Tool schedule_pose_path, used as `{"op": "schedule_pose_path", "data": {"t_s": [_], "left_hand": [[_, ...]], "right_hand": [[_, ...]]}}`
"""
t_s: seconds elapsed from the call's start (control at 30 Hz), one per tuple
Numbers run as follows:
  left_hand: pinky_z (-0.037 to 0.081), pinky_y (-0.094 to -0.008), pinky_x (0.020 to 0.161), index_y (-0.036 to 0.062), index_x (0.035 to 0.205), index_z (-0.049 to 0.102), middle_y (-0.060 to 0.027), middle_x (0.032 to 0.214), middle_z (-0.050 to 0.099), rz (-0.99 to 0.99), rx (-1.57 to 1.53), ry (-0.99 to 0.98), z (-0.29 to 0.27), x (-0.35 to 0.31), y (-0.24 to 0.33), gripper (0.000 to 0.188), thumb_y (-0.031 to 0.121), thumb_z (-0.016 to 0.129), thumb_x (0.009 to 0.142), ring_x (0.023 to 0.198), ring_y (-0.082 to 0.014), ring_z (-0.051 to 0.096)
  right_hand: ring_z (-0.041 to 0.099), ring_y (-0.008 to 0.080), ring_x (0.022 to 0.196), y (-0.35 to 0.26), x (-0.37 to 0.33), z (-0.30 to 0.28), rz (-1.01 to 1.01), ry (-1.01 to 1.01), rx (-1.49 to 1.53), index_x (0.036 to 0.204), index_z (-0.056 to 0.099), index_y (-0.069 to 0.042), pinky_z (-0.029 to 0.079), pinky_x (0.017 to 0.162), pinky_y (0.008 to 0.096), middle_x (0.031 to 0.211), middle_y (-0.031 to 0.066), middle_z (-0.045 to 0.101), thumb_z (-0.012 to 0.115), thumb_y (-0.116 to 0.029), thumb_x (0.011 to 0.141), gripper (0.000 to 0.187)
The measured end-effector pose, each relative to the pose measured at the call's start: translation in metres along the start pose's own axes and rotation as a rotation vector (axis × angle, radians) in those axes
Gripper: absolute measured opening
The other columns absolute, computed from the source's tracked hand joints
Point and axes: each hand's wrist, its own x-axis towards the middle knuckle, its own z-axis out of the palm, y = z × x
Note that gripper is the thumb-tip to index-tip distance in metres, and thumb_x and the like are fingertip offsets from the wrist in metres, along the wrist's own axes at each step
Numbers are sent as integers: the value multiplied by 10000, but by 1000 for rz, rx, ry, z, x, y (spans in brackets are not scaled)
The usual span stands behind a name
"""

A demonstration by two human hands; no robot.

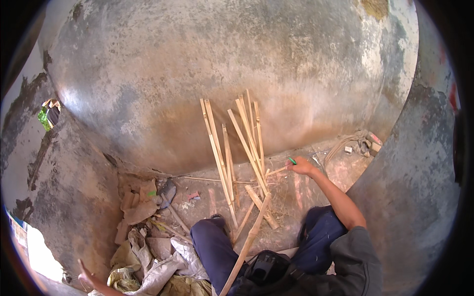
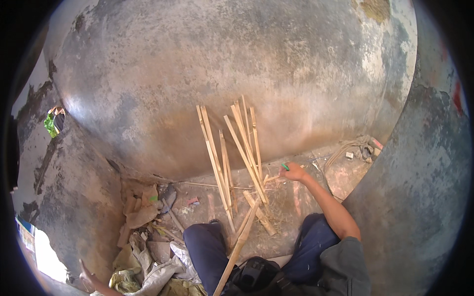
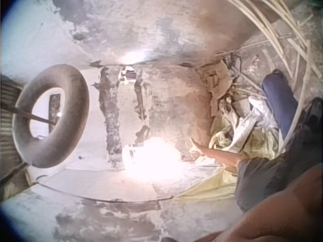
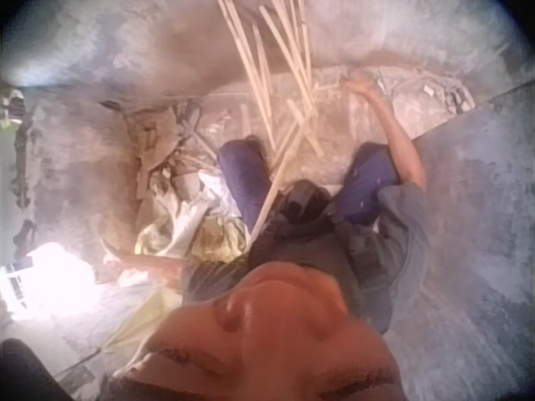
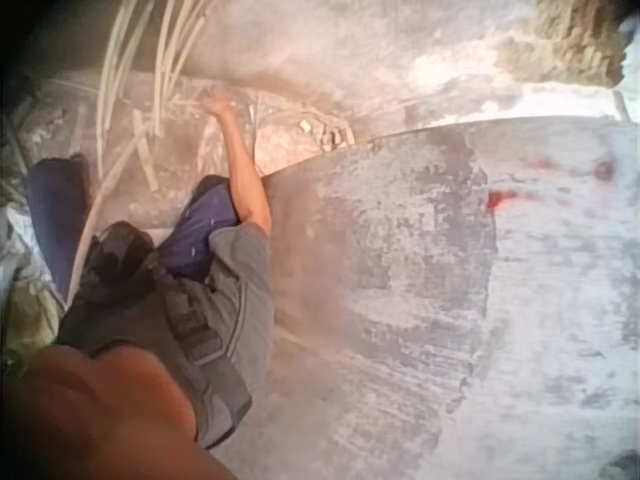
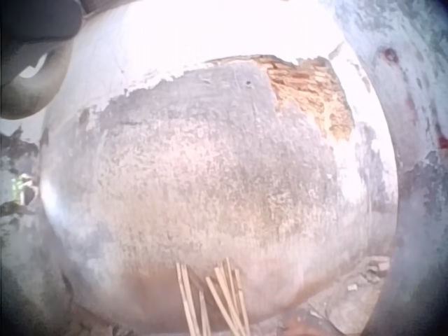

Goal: The person trims several bamboo sticks using a small utility knife, shaving off thin strips from the surface of the sticks while sitting on the ground.

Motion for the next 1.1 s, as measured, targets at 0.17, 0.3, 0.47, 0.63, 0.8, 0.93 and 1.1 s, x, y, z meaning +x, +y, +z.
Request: {"op": "schedule_pose_path", "data": {"t_s": [0.17, 0.3, 0.47, 0.63, 0.8, 0.93, 1.1], "left_hand": [[571, -403, 981, -8, 1528, 530, -152, 1338, 705, -356, -220, -538, 142, -220, 25, 555, 245, 731, 1078, 1223, -237, 683], [626, -324, 814, 17, 1350, 643, -131, 1091, 761, -288, -445, -889, 166, -355, 169, 283, 153, 665, 1102, 880, -203, 761], [626, -376, 951, 12, 1570, 434, -199, 1262, 720, -199, -415, -1686, 170, -484, 267, 578, 158, 701, 1078, 1079, -306, 763], [588, -335, 864, 29, 1581, 426, -77, 1111, 712, -167, -162, -2214, 167, -552, 271, 556, 202, 673, 1113, 1014, -185, 705], [502, -318, 630, 17, 1502, 485, -20, 758, 579, -258, -214, -2238, 174, -578, 248, 449, 277, 602, 1156, 675, -119, 590], [444, -296, 547, 18, 1459, 527, -5, 678, 532, -282, -200, -2196, 179, -577, 276, 396, 278, 578, 1165, 578, -96, 535], [441, -285, 552, 35, 1494, 525, -7, 735, 539, -359, -275, -2026, 190, -560, 315, 394, 249, 567, 1165, 586, -88, 527]], "right_hand": [[751, 221, 1009, 15, -15, -14, 35, 25, 40, 1150, 791, -52, 575, 921, 377, 1056, 119, 815, 820, -265, 927, 310], [760, 210, 983, 12, -18, -11, 37, -16, 2, 1181, 774, -41, 576, 913, 370, 1042, 124, 817, 796, -223, 934, 307], [774, 195, 895, 6, -25, -18, -57, -35, 98, 1239, 743, -29, 580, 877, 350, 991, 117, 810, 736, -110, 956, 294], [785, 197, 849, -20, -37, -27, -58, -7, 173, 1251, 762, -55, 600, 824, 352, 928, 125, 807, 758, -210, 969, 322], [732, 166, 799, -44, -54, -32, -70, -28, 289, 1282, 741, -33, 570, 756, 348, 877, 68, 770, 723, -247, 1035, 328], [604, 89, 719, -64, -69, -35, -60, -91, 430, 1332, 720, -44, 477, 654, 274, 931, 31, 769, 674, -298, 1087, 356], [443, 45, 674, -169, -113, -37, -74, -246, 613, 1359, 714, -73, 402, 623, 242, 1077, 4, 777, 630, -372, 1118, 393]]}}
